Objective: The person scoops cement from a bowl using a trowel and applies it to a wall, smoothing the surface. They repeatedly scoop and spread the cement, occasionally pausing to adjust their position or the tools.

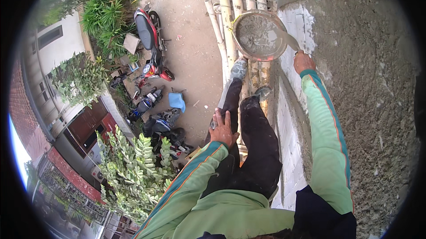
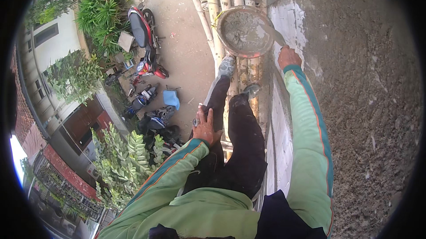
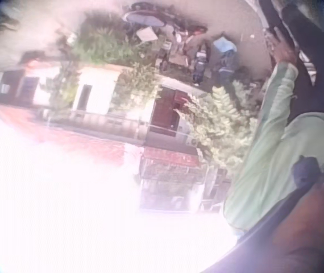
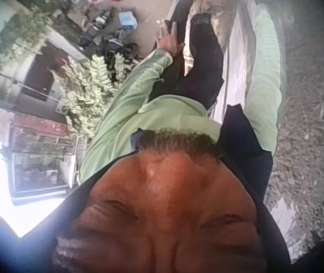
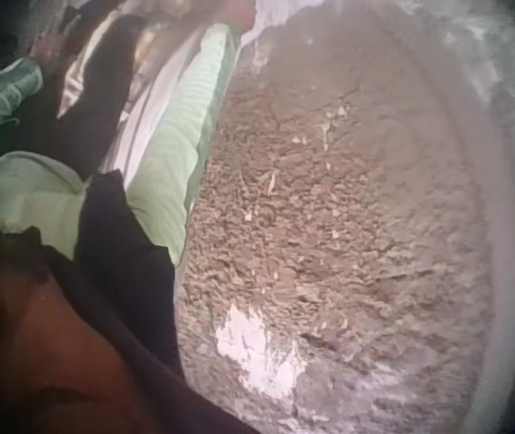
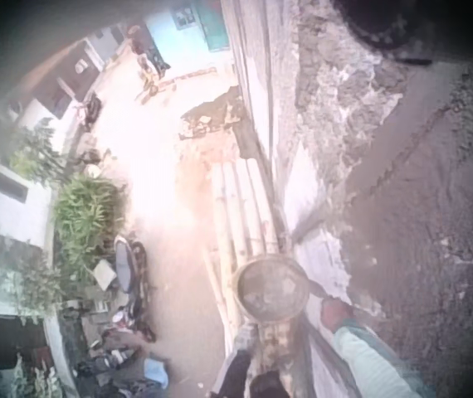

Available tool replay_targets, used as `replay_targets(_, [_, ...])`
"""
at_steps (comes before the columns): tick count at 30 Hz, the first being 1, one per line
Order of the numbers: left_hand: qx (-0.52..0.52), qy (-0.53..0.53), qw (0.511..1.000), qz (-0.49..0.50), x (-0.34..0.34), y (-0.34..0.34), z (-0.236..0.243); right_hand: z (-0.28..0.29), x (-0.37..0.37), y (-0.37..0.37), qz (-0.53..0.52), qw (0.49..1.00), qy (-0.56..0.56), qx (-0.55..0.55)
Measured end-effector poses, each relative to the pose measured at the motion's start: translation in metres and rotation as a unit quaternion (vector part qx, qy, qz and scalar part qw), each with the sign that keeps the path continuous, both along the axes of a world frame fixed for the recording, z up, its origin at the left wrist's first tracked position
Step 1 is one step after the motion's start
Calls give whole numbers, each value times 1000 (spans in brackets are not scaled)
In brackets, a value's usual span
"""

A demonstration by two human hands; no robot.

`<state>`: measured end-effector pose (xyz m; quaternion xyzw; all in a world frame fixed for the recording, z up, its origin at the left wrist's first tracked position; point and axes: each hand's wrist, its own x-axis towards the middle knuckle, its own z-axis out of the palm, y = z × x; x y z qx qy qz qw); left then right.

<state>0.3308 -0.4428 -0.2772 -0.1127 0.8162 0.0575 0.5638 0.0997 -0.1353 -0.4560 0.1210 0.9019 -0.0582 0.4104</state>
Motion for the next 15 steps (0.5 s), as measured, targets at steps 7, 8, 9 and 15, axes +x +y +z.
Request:
replay_targets(7, [17,14,999,-39,-7,-7,-29,-125,-53,-84,58,998,6,-23])
replay_targets(8, [7,-2,1000,-22,-4,-8,-28,-94,-53,-97,131,990,-28,-50])
replay_targets(9, [6,-13,1000,-10,-4,-8,-28,-68,-51,-98,167,984,-28,-46])
replay_targets(15, [8,-10,999,-37,-3,-8,-34,-57,-108,-105,173,981,85,15])
